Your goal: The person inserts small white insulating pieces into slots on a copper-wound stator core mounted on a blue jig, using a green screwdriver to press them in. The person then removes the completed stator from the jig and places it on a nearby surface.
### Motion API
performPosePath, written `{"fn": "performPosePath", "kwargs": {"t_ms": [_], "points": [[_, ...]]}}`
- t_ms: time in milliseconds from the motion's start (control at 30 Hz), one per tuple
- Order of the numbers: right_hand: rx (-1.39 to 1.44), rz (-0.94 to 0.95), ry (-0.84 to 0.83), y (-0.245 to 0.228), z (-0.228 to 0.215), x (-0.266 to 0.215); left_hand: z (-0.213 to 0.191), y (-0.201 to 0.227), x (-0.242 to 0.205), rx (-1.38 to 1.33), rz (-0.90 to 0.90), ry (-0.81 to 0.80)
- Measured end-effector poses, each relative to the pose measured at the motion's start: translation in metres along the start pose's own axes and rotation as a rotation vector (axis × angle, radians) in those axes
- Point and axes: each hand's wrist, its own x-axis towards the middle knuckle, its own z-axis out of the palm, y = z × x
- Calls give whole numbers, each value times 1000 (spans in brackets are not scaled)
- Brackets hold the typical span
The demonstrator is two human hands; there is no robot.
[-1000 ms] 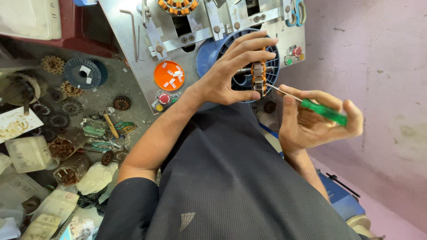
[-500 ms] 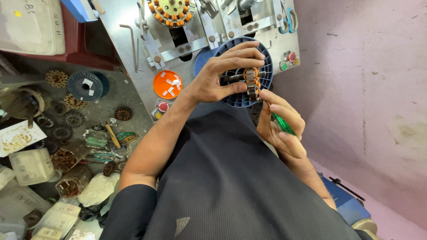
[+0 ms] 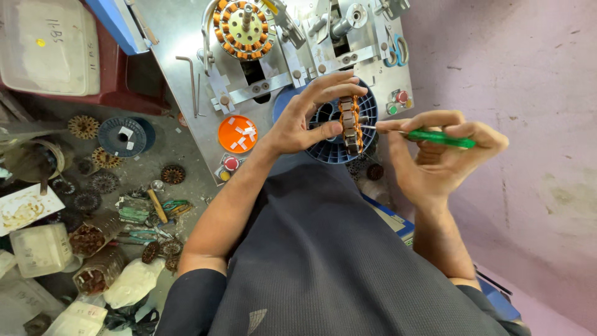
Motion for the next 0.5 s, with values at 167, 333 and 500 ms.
{"fn": "performPosePath", "kwargs": {"t_ms": [167, 333, 500], "points": [[-12, 50, -46, 10, -5, 11, 2, -2, -1, 50, -8, -6], [91, 117, -282, 14, -14, 44, 6, -3, -2, 79, 38, 12], [-79, 59, -422, 8, -12, 51, 6, -4, -2, 42, 44, 11]]}}
